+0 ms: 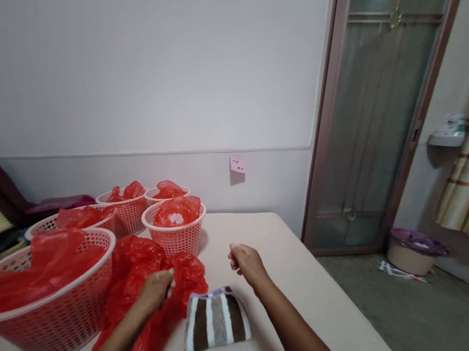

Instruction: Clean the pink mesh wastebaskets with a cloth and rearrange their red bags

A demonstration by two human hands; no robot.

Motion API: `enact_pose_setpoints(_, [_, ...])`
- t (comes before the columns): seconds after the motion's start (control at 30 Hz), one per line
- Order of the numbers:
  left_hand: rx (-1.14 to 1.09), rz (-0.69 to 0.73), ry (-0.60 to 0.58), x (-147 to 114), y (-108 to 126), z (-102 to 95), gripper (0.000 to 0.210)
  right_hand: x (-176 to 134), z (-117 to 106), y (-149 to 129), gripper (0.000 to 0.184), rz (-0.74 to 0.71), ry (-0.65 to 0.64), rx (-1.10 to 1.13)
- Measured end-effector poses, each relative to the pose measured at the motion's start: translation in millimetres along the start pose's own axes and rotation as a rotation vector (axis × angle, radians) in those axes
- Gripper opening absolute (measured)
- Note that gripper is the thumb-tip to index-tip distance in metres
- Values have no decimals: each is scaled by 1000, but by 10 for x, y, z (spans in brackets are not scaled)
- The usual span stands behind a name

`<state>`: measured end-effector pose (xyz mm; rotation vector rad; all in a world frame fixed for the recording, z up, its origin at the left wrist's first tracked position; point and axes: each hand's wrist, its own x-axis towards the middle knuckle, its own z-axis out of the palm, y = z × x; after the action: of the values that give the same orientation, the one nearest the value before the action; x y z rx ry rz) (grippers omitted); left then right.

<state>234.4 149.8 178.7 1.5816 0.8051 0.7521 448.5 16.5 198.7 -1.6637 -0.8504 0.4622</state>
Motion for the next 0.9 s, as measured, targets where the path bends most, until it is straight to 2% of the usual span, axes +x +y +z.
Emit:
enact_pose_setpoints(0.13, [47,-119,-34,83,-574,161,30,19,133,745,22,38,63,-246])
enact_pose_setpoints(0.2, [46,-164,-44,154,-719,201,25,-13,196,1042,28,78,76,-353])
enact_pose_setpoints(0.3, [29,-181,-62,275,-804,232,25,-113,310,1405,47,113,62,-460])
enact_pose_setpoints(0.37, [20,-185,-76,325,-838,264,26,-206,398,1617,52,131,48,-526])
enact_pose_setpoints(0.43, [13,-190,-90,328,-886,322,26,-309,485,1822,53,119,34,-627])
enact_pose_setpoints(0.53, [2,-191,-112,288,-956,438,26,-443,586,2103,44,-9,68,-762])
enact_pose_setpoints(0.63, [-5,-173,-102,319,-944,514,28,-512,636,2300,30,-116,138,-796])
enact_pose_setpoints(0.7, [5,-136,-52,434,-861,503,28,-523,646,2374,26,-140,157,-804])
enact_pose_setpoints(0.8, [64,-24,78,744,-628,382,24,-523,648,2426,25,-167,176,-798])
enact_pose_setpoints(0.9, [178,148,213,1128,-321,177,18,-532,650,2430,25,-181,191,-797])
